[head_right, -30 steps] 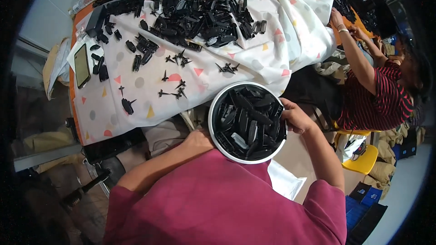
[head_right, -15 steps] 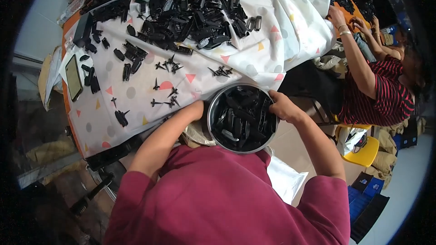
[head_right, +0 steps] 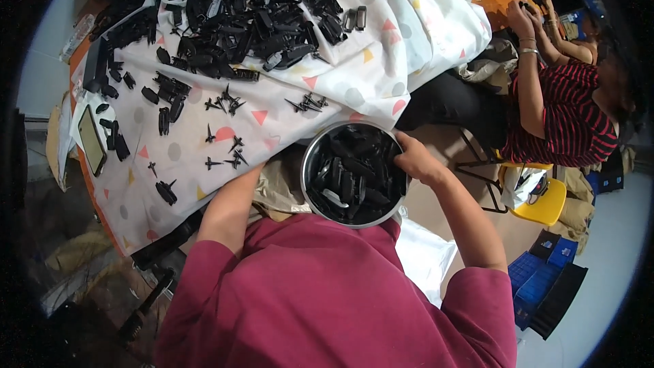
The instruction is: Assembling small black plastic parts by hand on a workbench.
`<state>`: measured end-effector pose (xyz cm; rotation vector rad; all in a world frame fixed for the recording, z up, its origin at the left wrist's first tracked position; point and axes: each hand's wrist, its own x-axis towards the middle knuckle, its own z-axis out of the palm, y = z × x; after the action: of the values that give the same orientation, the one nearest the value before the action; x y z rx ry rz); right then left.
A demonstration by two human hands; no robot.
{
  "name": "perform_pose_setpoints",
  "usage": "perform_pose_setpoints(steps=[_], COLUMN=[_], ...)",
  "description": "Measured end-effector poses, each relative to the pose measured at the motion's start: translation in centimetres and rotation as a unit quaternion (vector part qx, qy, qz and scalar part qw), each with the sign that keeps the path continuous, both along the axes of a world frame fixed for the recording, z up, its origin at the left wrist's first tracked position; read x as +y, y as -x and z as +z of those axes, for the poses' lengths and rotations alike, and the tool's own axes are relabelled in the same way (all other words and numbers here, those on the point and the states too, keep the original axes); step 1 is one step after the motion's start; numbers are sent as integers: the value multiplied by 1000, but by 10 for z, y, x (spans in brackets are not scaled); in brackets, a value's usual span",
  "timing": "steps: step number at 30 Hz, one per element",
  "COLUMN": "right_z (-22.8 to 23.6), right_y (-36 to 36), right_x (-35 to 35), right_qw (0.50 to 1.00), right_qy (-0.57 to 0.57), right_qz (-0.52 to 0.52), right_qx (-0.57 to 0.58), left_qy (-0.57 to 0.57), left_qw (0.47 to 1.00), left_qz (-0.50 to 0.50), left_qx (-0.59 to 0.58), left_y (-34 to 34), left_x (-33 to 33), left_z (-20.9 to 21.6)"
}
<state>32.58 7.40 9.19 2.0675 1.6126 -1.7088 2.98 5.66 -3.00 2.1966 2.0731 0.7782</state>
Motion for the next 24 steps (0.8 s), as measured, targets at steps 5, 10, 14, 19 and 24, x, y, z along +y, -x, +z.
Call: perform_pose_setpoints(steps=[5,10,14,19,24], right_z=[-30,-26,-49,-83,-49], right_y=[10,79,117,147,134], right_x=[19,37,29,9,2], right_qw=[997,983,911,895,984], right_qy=[-40,-96,-158,-223,-85], right_qz=[64,148,308,314,82], right_qx=[-21,-45,-225,-227,-131], left_qy=[323,231,192,144,294], left_qw=[946,953,952,937,925], left_qz=[-24,21,92,196,115], left_qx=[22,-194,-221,-253,-210], left_y=[-1,14,11,21,19], left_x=[-12,-45,-52,-66,-62], left_z=[-3,-69,-119,-180,-80])
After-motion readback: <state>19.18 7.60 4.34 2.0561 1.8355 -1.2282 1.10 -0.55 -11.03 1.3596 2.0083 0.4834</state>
